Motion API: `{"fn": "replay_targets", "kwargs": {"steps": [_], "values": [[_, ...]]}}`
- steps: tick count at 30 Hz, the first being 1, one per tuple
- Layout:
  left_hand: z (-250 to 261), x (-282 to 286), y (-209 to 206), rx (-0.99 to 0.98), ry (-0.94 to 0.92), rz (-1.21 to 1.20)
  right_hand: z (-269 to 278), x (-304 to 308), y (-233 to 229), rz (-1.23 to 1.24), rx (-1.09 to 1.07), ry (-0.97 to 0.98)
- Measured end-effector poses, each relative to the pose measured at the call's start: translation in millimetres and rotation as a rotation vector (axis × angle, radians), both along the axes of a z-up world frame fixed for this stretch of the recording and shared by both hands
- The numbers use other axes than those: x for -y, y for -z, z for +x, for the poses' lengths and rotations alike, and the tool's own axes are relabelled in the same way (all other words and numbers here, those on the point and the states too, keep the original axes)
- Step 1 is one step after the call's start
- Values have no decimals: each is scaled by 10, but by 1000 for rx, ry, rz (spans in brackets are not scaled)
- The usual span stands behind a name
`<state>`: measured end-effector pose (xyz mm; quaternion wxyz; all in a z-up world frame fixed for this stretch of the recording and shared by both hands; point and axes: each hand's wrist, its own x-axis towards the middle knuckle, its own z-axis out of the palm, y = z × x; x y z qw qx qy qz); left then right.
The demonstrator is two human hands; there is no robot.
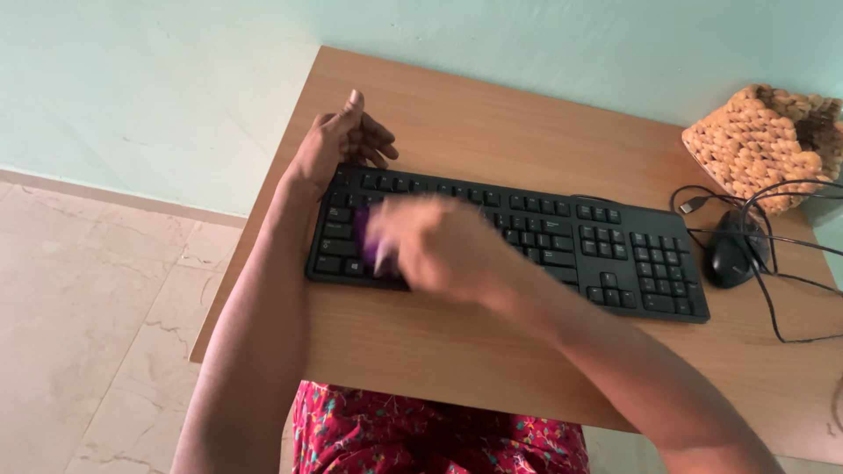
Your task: The person pulls a keyboard from under a desk and wipes the top of the keys, the spaces between them, and the back of the device using a purple cloth.
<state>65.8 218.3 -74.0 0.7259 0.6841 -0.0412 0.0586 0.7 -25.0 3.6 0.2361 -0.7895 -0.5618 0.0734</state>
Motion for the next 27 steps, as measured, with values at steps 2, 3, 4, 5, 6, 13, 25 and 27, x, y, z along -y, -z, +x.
{"fn": "replay_targets", "kwargs": {"steps": [2,3,4,5,6,13,25,27], "values": [[-41,28,-75,-18,-1,-18,186,-142,2,191,240,82],[-52,39,-117,-25,-1,-25,235,-264,81,264,443,55],[-65,46,-129,-23,5,-33,257,-425,206,330,635,23],[-64,49,-141,-21,11,-41,293,-518,319,396,827,-13],[-68,48,-162,-10,14,-43,358,-545,393,284,658,23],[3,32,-27,-1,-45,128,498,164,382,-28,263,247],[-32,-1,11,85,-68,280,732,2053,236,-231,388,751],[-66,14,-24,74,-81,290,778,2323,217,-276,398,856]]}}
